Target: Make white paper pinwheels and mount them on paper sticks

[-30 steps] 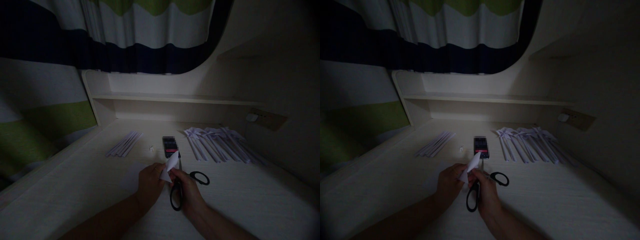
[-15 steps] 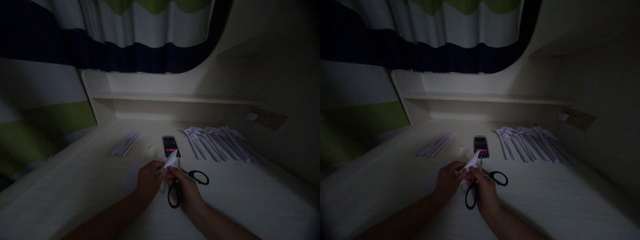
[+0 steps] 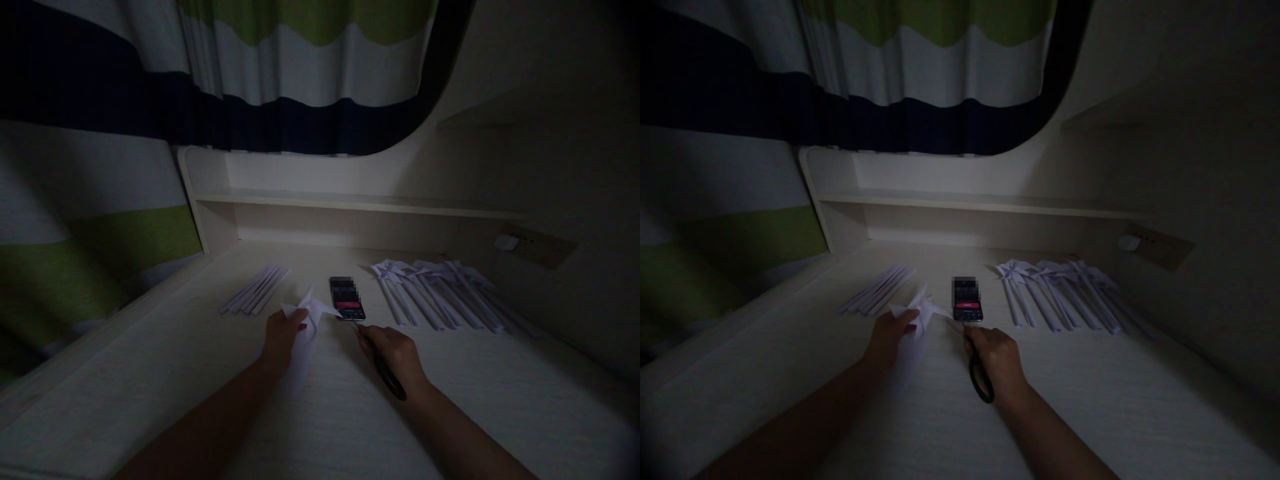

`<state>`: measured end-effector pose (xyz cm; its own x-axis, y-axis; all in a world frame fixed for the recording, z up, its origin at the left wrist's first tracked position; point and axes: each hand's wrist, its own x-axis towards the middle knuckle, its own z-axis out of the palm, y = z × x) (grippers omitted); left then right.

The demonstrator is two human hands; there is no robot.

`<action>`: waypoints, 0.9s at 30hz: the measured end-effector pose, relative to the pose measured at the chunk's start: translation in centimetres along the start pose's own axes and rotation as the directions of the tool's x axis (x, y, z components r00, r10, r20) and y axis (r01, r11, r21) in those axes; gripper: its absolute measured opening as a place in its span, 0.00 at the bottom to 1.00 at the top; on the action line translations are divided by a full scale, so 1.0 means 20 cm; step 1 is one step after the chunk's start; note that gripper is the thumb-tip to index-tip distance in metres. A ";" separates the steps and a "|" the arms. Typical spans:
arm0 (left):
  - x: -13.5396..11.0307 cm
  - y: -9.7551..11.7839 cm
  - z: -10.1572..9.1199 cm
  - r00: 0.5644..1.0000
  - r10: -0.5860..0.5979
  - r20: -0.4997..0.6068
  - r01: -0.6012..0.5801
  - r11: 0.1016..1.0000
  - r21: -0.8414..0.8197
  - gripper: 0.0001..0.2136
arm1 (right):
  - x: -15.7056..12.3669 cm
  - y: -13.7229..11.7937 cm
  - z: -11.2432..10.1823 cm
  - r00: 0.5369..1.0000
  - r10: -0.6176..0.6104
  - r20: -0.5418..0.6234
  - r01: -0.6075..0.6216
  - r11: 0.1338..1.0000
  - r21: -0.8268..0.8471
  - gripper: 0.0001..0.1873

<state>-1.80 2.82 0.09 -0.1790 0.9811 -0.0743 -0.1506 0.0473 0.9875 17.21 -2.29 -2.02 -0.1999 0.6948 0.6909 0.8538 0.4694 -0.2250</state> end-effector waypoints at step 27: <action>-0.15 -0.03 0.08 0.958 0.021 0.286 -0.075 0.981 0.180 0.08 | 0.07 -0.18 -0.09 0.943 -0.325 -0.068 0.315 0.941 -0.126 0.07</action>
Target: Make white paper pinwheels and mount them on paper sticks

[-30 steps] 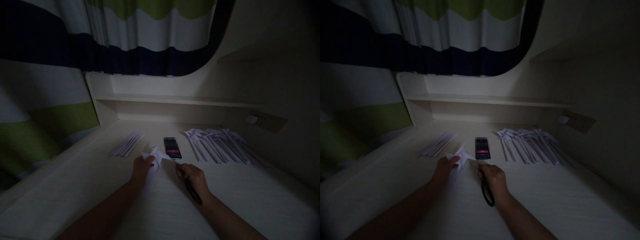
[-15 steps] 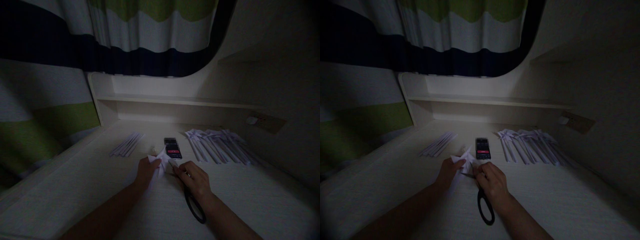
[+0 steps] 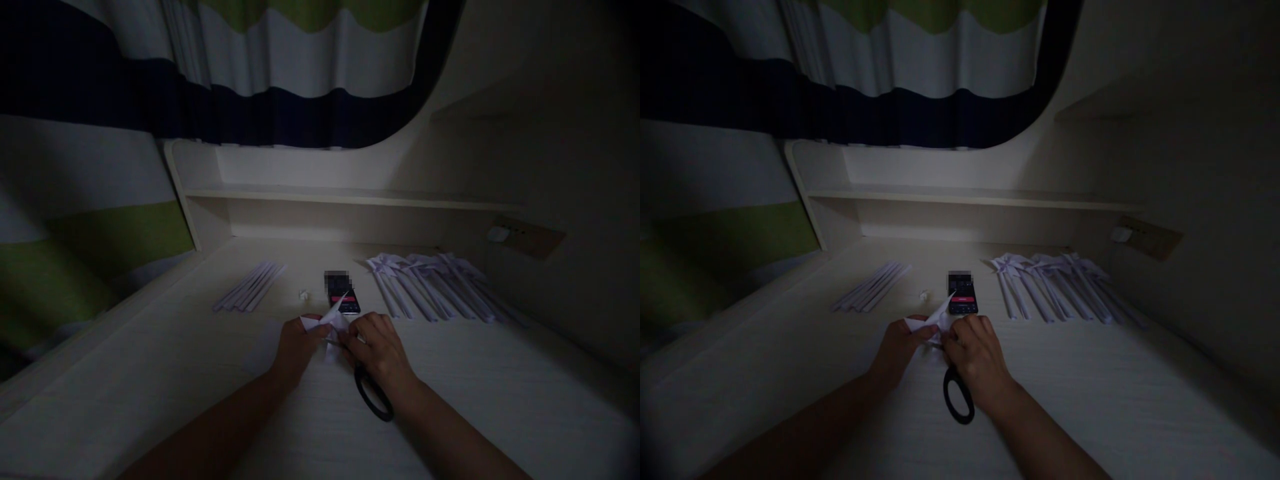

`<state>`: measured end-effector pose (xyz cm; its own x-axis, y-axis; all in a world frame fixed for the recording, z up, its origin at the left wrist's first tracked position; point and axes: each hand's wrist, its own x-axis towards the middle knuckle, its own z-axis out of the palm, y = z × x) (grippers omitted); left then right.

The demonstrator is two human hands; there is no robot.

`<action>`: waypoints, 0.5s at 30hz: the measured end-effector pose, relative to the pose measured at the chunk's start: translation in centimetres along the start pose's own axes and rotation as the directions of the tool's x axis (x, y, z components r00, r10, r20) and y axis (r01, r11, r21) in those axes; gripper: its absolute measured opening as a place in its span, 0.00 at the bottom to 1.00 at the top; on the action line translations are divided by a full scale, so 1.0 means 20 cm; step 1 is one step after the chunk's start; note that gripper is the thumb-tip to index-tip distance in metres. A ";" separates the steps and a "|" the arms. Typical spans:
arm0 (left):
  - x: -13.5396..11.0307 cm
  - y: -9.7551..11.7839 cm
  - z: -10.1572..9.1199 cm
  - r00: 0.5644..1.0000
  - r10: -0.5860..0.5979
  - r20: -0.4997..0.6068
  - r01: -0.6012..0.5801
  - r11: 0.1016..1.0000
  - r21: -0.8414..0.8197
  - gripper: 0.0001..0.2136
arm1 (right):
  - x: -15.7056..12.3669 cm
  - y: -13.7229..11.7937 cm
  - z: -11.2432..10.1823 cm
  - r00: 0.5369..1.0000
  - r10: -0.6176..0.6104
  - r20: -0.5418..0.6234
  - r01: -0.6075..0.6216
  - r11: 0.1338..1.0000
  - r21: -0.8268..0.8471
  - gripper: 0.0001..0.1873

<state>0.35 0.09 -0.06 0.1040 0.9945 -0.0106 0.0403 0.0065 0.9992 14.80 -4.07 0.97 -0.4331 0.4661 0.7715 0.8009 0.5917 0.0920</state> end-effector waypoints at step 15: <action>-0.04 0.01 0.00 0.996 0.076 -0.050 -0.063 0.973 0.223 0.09 | -0.02 -0.02 0.08 0.967 0.243 -0.074 -0.215 0.937 0.275 0.10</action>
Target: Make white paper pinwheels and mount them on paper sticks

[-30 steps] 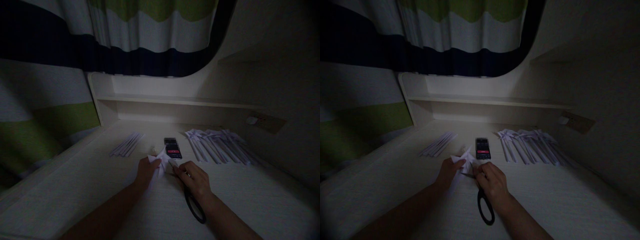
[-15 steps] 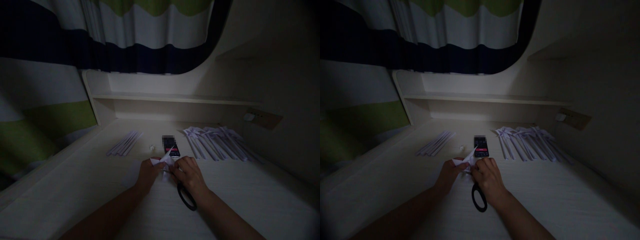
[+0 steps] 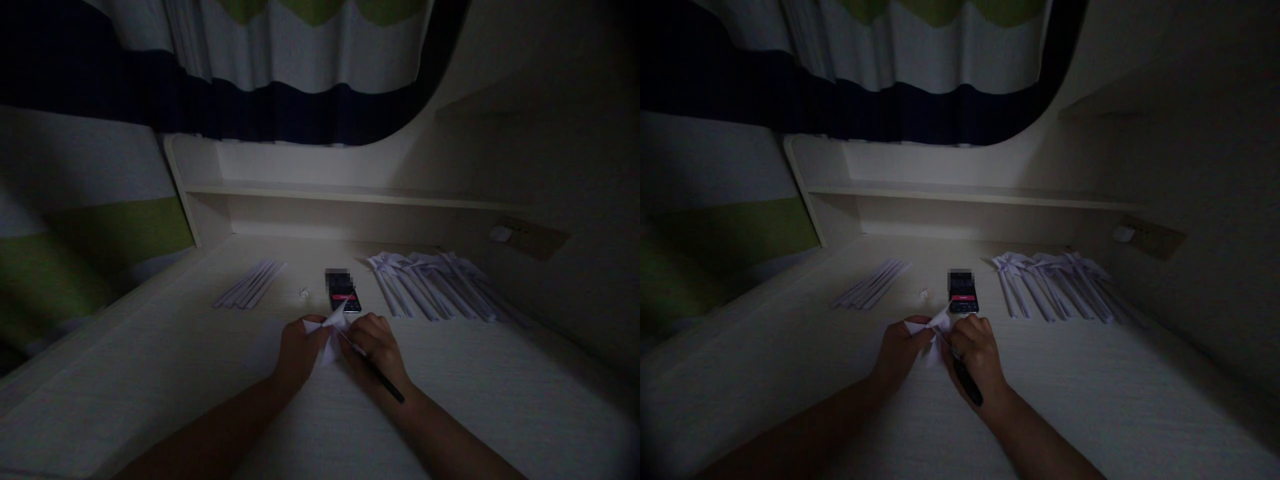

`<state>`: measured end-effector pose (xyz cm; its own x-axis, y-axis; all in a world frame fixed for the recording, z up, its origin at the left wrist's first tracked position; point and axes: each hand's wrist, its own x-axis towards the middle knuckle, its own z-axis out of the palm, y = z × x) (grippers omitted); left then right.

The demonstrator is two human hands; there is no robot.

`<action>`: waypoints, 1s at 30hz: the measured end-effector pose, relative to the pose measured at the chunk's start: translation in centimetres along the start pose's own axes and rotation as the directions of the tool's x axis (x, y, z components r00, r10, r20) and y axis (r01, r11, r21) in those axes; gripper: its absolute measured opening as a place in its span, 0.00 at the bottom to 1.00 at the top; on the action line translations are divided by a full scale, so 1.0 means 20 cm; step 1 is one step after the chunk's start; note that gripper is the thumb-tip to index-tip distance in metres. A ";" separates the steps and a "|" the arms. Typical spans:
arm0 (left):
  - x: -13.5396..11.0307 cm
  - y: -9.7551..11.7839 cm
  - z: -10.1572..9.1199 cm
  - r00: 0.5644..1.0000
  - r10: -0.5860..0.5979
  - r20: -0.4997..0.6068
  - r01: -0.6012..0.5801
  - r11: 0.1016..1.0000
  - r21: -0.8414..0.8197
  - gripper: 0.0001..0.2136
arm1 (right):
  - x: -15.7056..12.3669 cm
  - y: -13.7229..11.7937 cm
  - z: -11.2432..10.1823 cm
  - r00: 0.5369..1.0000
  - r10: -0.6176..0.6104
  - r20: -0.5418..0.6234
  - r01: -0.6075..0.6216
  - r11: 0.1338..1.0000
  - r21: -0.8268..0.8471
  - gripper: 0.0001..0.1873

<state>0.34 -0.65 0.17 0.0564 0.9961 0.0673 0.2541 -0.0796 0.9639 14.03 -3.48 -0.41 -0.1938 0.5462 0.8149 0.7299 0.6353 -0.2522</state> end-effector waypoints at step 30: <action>0.28 -0.15 -0.18 0.931 -0.095 -0.352 -0.034 0.939 -0.343 0.08 | -0.01 0.11 -0.04 0.922 0.035 0.386 0.125 0.916 -0.382 0.08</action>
<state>-3.51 5.34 -1.41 -0.3116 0.9482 0.0614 -0.0948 -0.0954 0.9909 16.15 -2.55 -0.71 -0.4060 0.7363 0.5414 0.8945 0.4415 0.0703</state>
